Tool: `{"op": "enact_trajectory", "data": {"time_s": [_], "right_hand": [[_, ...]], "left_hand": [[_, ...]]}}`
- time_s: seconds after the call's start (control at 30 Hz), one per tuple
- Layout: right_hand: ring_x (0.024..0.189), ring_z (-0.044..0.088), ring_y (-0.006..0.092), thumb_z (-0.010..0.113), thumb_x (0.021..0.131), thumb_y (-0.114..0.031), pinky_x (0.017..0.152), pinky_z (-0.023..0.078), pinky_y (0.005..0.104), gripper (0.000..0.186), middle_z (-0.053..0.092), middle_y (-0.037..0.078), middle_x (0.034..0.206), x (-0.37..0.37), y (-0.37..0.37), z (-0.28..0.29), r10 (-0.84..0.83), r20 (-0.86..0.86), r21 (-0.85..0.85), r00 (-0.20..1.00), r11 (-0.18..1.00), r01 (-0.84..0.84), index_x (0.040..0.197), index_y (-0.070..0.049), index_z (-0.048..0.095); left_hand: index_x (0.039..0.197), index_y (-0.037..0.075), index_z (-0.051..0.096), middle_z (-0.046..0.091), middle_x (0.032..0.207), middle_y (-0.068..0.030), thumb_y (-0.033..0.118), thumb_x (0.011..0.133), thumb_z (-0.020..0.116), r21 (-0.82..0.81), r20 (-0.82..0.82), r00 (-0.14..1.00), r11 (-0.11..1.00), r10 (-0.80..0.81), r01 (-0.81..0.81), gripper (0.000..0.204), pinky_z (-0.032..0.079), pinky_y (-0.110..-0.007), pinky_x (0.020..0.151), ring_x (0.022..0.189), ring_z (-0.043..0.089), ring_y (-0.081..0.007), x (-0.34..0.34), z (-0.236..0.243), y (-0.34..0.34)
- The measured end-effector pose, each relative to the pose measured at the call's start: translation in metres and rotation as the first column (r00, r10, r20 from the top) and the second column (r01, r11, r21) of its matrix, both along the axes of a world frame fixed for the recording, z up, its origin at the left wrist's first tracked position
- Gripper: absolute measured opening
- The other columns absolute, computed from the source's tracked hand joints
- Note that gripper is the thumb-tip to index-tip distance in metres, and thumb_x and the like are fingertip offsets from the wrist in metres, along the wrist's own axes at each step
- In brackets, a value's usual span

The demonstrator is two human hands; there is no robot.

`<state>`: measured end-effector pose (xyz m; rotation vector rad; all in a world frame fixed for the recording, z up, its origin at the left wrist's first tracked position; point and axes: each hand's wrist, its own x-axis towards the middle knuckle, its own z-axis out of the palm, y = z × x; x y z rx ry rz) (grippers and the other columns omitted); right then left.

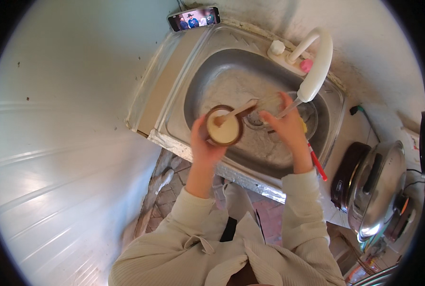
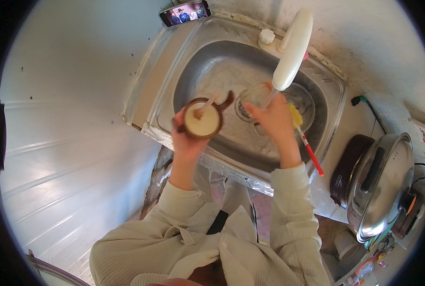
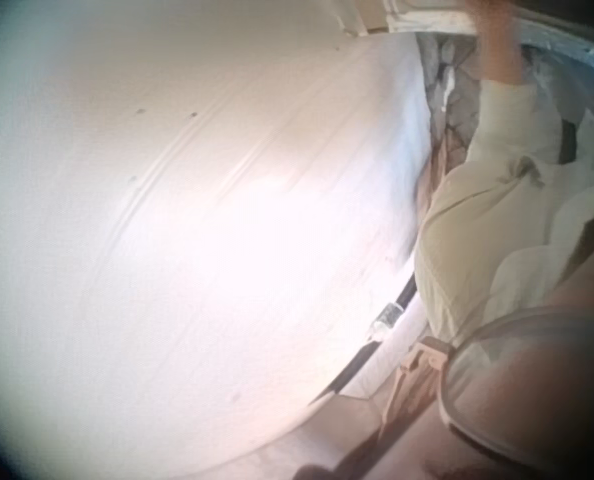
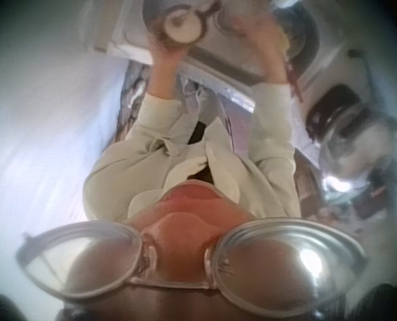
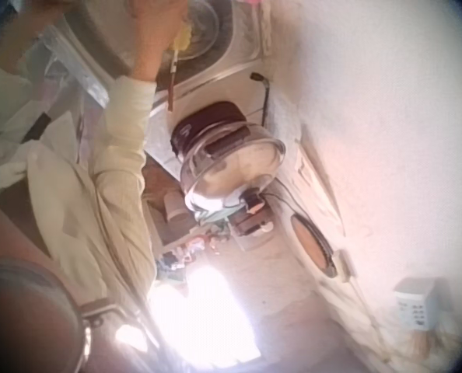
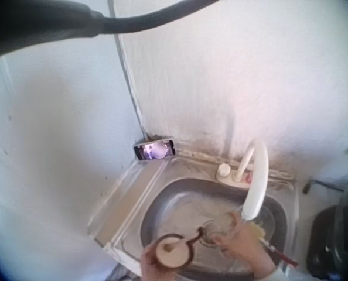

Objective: The person washes a small brown ceramic pot and a clear glass under running water in a kitchen sink. They use a yellow sponge to scrub the pot and glass, rinse them, and handle a wooden spoon inside the pot.

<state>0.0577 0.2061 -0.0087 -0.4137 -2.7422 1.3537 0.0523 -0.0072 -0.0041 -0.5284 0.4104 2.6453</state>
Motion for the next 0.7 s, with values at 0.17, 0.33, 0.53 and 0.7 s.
{"op": "enact_trajectory", "data": {"time_s": [0.17,0.33,0.53,0.7], "right_hand": [[0.087,0.057,0.0202,0.062,0.08,-0.035,0.073,0.047,0.0301,0.066,0.055,0.012,0.103,0.032,0.034,-0.003,-0.292,0.146,-0.369,0.945,0.87,0.326,0.129,-0.003,0.033],[0.086,0.058,0.0187,0.054,0.085,-0.039,0.071,0.047,0.0301,0.053,0.055,0.009,0.102,0.059,0.036,0.01,-0.478,0.211,-0.645,0.853,0.587,0.489,0.124,-0.005,0.039],[0.084,0.06,0.0202,0.049,0.087,-0.045,0.069,0.049,0.0313,0.049,0.057,0.011,0.102,0.079,0.045,-0.008,-0.547,0.265,-0.821,0.794,0.304,0.483,0.119,-0.008,0.042],[0.083,0.061,0.0218,0.048,0.087,-0.047,0.069,0.05,0.0319,0.051,0.06,0.014,0.1,0.085,0.047,-0.01,-0.559,0.273,-0.876,0.783,0.192,0.442,0.119,-0.008,0.043]], "left_hand": [[0.113,0.006,0.051,0.055,0.11,-0.0101,0.036,0.089,0.044,0.162,0.128,0.963,0.963,-0.235,0.214,0.039,0.043,-0.042,0.088,0.103,0.052,-0.0251,-0.018,-0.011,0.076],[0.11,0.011,0.051,0.053,0.114,-0.0076,0.048,0.087,0.045,0.165,0.144,0.969,0.97,-0.203,0.178,0.044,0.041,-0.044,0.091,0.106,0.05,-0.0255,-0.021,-0.026,0.126],[0.111,0.016,0.05,0.052,0.114,-0.0041,0.045,0.086,0.048,0.232,0.155,0.939,0.935,-0.307,0.268,0.038,0.042,-0.041,0.089,0.105,0.05,-0.021,-0.017,-0.04,0.16],[0.108,0.015,0.051,0.055,0.107,-0.0035,0.035,0.088,0.043,0.182,0.125,0.956,0.953,-0.265,0.241,0.03,0.043,-0.04,0.087,0.101,0.052,-0.0195,-0.015,-0.039,0.172]]}}
